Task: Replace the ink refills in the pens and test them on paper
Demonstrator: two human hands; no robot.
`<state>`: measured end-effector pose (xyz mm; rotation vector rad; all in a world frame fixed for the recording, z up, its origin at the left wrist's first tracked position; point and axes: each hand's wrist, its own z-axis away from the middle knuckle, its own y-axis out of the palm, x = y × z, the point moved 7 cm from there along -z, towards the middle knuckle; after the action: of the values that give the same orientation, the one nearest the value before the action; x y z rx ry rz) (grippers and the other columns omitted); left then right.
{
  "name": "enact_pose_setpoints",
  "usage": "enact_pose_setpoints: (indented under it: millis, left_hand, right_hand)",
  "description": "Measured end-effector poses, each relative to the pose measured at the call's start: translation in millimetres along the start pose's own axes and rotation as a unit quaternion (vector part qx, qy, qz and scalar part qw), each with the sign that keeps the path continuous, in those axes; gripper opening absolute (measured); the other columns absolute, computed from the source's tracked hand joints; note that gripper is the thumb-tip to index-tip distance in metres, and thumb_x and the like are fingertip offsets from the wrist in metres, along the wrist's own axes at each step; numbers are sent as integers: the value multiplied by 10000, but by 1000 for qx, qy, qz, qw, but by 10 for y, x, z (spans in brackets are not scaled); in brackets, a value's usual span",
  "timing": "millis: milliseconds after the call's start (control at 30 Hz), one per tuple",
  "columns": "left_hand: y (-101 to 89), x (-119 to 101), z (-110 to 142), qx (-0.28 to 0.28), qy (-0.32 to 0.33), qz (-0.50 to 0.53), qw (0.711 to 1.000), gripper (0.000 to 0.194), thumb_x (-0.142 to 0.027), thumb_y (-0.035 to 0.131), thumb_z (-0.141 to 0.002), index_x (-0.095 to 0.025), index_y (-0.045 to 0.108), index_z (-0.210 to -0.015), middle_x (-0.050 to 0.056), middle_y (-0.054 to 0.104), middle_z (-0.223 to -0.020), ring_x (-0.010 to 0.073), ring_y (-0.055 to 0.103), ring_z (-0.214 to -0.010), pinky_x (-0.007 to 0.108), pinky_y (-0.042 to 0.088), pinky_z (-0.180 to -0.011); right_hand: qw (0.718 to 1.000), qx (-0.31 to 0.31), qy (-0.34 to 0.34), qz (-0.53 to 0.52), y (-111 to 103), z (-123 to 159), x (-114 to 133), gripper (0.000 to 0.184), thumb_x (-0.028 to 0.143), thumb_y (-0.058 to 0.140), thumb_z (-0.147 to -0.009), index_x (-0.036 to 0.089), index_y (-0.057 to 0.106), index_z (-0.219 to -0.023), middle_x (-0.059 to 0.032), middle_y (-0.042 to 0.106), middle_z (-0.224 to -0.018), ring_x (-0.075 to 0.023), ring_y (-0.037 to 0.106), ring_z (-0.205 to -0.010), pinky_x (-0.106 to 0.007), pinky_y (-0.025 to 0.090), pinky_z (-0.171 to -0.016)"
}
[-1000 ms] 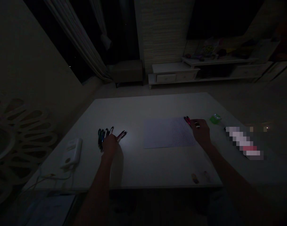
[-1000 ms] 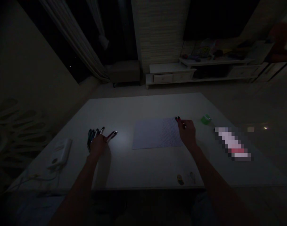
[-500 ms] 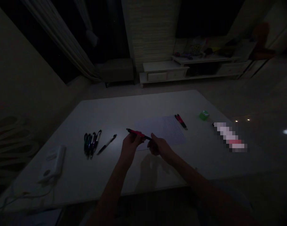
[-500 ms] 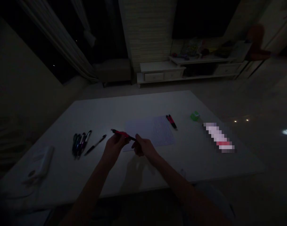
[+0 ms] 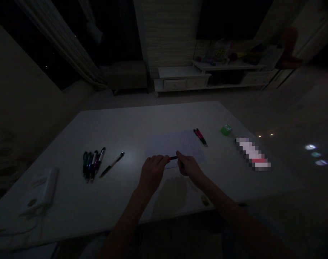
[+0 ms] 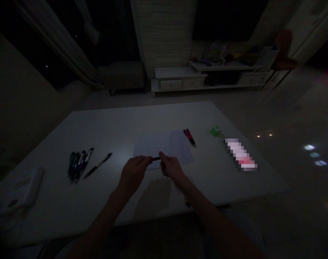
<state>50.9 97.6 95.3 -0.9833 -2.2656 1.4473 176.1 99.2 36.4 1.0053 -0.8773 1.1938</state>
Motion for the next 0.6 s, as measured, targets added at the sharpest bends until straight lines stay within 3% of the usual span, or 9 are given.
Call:
enact_pose_setpoints:
  millis: [100,233,300,400,533,600]
  left_hand:
    - [17,-14,21,19,-15,36,999,186,-242,405,-910,-191,577,-955,28,590,-768,140,538,-694,263,397,-641]
    - [29,55,45,41,-65,163,984,217,-254,379,-921,-186,580,-963,13,571,-747,107,533,-654,222,404,-599]
    - [21,83,56,41,-72,192,978,217,-260,388,-918,-186,586,-964,17,581,-768,104,541,-670,221,415,-615]
    - [-7,97,71,36,-58,170,983,213,-260,396,-914,-186,591,-951,22,583,-766,113,540,-683,235,420,-629]
    - [-39,105,96,32,-37,125,991,201,-256,398,-913,-191,583,-959,24,588,-762,121,542,-689,245,423,-633]
    - [-49,111,110,31,-31,110,993,192,-250,405,-910,-193,580,-965,28,596,-778,124,546,-698,251,424,-645]
  right_hand:
    - [999,19,-29,-10,32,9,8,508,563,469,-775,182,381,-451,68,281,-349,-47,229,-324,-218,164,-364]
    - [987,64,-124,79,34,65,177,425,515,500,-786,167,450,-547,62,352,-443,-52,297,-390,-208,224,-404]
    - [981,86,-130,113,33,88,197,403,511,491,-794,159,507,-599,55,392,-453,-57,338,-392,-205,245,-405]
    - [980,106,-107,132,39,101,164,423,523,457,-809,151,557,-636,45,429,-421,-64,374,-363,-203,271,-389]
    - [978,108,-118,136,52,105,187,351,495,571,-742,145,599,-764,4,569,-562,-73,471,-418,-188,309,-388]
    - [978,108,-98,147,45,90,166,411,526,508,-773,130,604,-727,-23,589,-569,-73,476,-396,-187,305,-366]
